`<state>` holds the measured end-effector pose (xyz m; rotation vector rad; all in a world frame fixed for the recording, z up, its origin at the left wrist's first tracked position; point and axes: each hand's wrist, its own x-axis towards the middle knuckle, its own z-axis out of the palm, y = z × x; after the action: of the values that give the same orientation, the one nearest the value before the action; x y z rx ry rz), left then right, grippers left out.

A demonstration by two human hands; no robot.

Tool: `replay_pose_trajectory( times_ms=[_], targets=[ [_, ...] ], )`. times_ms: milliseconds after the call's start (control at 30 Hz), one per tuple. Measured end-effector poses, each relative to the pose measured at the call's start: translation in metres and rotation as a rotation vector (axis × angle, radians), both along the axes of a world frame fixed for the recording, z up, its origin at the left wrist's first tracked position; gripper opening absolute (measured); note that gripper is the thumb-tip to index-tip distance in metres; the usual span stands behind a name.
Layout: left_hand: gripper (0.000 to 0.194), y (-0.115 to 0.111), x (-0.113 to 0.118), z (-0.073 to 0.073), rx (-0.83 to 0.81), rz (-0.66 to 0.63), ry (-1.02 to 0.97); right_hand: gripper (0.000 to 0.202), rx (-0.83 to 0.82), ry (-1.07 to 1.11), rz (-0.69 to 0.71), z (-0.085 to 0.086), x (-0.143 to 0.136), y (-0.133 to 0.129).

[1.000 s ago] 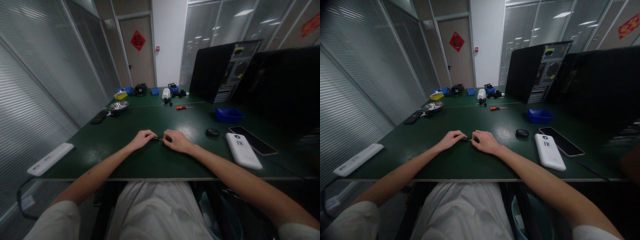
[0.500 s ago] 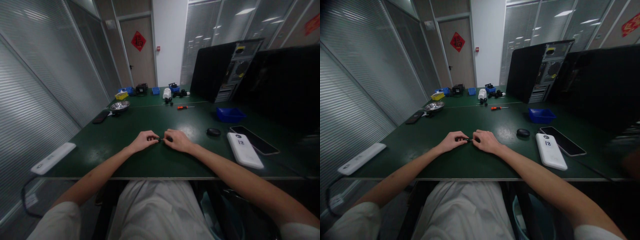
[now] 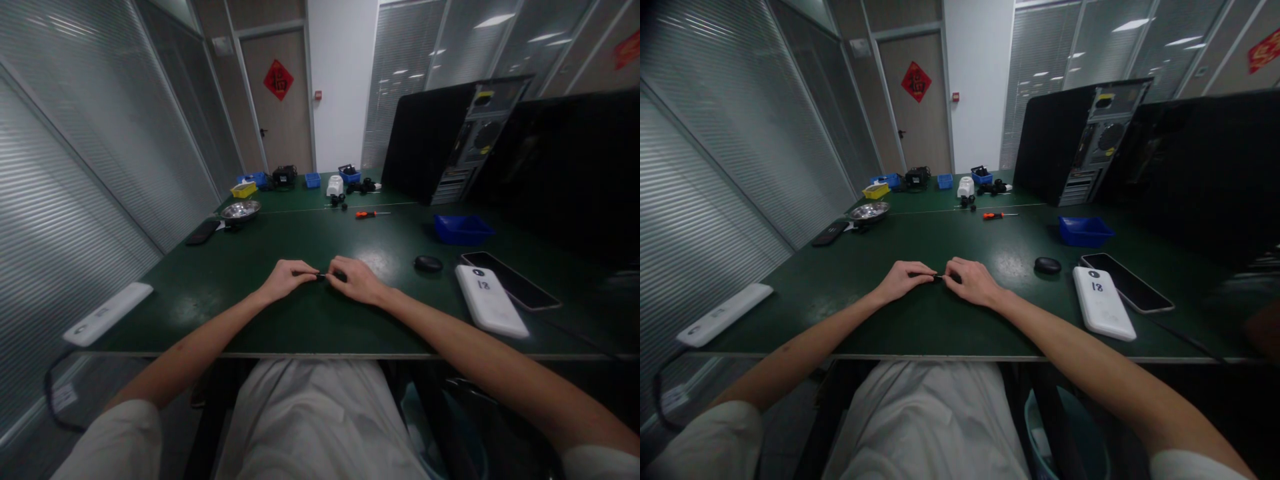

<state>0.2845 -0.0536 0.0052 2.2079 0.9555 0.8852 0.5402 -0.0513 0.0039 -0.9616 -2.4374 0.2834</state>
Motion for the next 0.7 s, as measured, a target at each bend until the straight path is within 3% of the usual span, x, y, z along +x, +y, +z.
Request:
replay_pose_trajectory(
  times_ms=[200, 700],
  targets=[
    [0.02, -0.0006, 0.0036, 0.0, 0.061, -0.021, 0.094, 0.013, 0.028, -0.086, 0.029, -0.0005, -0.003, -0.003],
    [0.021, -0.0015, 0.0065, -0.0031, 0.079, -0.027, 0.05, 0.012, 0.044, -0.066, 0.024, -0.0043, -0.0065, -0.0032]
  ],
)
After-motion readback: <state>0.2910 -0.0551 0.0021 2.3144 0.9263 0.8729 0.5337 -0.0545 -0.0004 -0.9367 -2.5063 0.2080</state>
